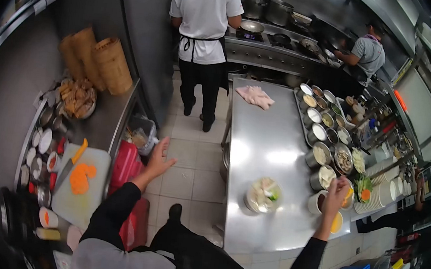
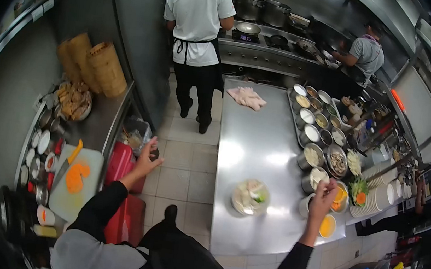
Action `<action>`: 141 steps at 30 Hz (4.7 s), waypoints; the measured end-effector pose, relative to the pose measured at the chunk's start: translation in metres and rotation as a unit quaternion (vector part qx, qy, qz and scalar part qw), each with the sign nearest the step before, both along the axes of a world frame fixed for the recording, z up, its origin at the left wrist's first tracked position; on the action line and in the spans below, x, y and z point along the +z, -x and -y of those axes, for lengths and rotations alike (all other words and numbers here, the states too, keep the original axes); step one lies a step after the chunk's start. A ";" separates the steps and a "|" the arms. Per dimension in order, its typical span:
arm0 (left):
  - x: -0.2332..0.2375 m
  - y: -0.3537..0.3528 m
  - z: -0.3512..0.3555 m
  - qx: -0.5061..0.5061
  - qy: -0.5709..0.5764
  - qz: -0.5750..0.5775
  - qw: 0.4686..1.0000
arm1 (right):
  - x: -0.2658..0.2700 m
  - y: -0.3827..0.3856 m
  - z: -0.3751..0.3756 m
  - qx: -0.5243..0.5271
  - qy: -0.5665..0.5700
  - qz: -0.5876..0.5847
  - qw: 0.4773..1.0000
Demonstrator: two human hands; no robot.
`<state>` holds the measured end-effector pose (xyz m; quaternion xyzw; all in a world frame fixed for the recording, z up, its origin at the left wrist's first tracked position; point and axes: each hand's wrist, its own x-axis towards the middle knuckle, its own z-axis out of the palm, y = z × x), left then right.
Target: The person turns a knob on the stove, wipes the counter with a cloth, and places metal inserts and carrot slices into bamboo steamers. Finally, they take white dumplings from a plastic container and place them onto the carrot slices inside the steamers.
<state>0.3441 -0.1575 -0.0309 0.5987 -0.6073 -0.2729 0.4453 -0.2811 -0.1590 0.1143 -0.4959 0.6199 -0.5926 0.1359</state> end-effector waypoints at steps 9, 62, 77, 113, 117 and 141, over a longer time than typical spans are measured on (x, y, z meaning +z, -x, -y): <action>0.121 -0.048 0.197 -0.172 0.049 -0.023 0.984 | 0.177 -0.171 0.087 0.049 -0.076 -0.314 0.945; 0.136 -0.195 0.783 -0.083 -0.251 -0.289 0.920 | -0.320 -0.407 1.307 0.113 -0.375 0.517 0.761; 0.202 -0.173 0.785 0.318 -0.410 -0.232 0.823 | -0.512 -0.412 1.437 -0.028 -0.277 0.609 0.743; 0.191 -0.154 0.864 0.161 -0.312 -0.242 0.904 | -0.486 -0.415 1.424 0.033 -0.279 0.623 0.730; 0.182 -0.153 0.855 0.169 -0.311 -0.263 0.898 | -0.486 -0.423 1.425 -0.001 -0.235 0.599 0.766; 0.071 -0.103 0.619 0.413 -0.248 -0.488 0.728 | -0.485 -0.426 0.999 0.376 -0.562 0.013 0.736</action>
